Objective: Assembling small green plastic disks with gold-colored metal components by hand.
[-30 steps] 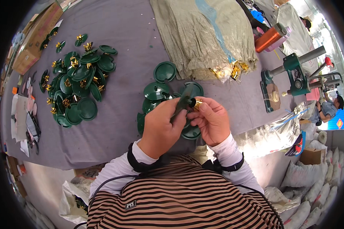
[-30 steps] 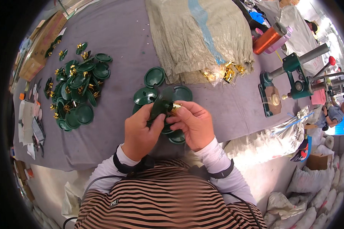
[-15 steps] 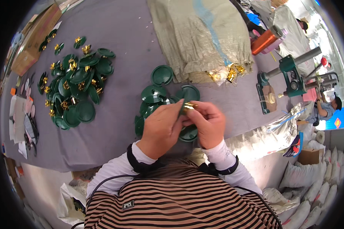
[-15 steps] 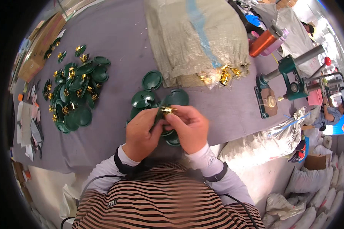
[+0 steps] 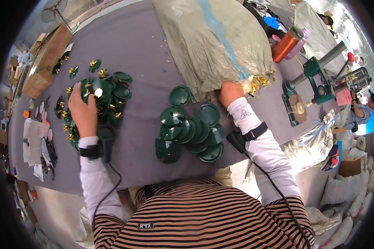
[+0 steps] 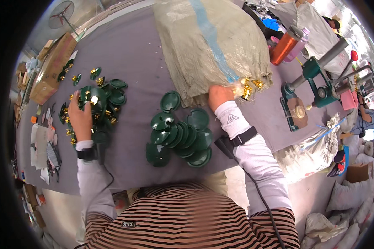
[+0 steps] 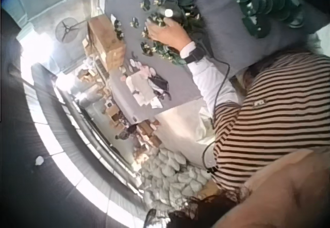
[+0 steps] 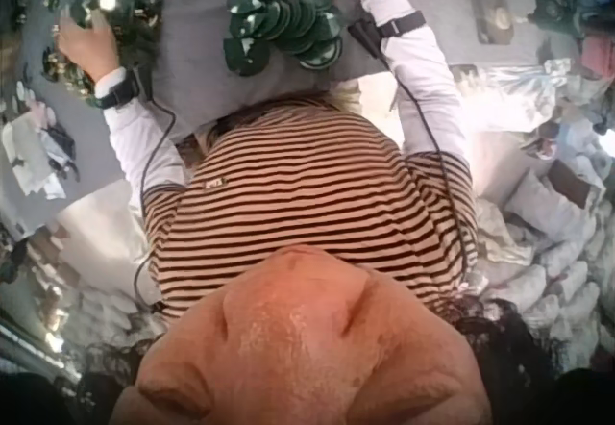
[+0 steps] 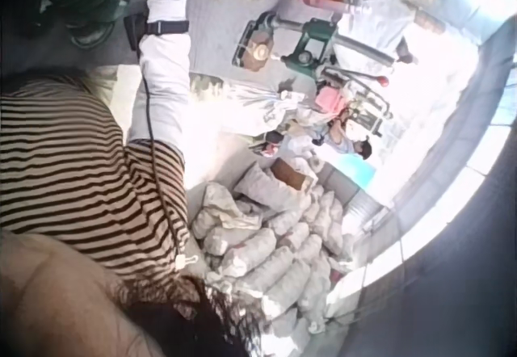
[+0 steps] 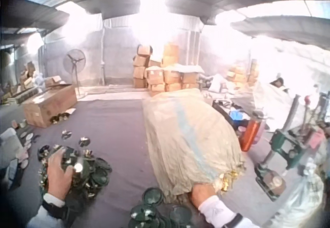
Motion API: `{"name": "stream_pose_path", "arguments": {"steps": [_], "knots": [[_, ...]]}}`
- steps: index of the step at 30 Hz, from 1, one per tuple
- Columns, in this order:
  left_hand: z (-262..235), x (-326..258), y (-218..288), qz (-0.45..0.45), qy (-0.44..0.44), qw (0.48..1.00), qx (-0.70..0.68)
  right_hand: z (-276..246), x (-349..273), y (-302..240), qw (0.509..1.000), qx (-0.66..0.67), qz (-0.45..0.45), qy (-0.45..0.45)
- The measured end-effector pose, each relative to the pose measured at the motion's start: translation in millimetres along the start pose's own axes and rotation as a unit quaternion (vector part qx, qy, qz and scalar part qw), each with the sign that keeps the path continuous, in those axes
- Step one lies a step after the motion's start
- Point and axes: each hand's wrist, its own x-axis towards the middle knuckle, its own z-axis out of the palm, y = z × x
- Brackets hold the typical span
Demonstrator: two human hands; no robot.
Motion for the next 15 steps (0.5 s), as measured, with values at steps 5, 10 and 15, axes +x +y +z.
{"name": "stream_pose_path", "arguments": {"steps": [5,10,15], "knots": [[18.2,-19.8,119.7,0.044,-0.111,0.961,-0.251,35.1,8.7,23.7,0.979,-0.048,-0.061,0.190],[56.6,-52.5,180.6,0.050,-0.246,0.919,-0.303,8.2,-4.3,8.3,0.994,-0.009,-0.069,0.082],[56.7,-43.5,197.3,0.103,-0.377,0.885,-0.252,0.7,-19.1,-2.3,0.978,0.022,-0.088,0.187]]}}
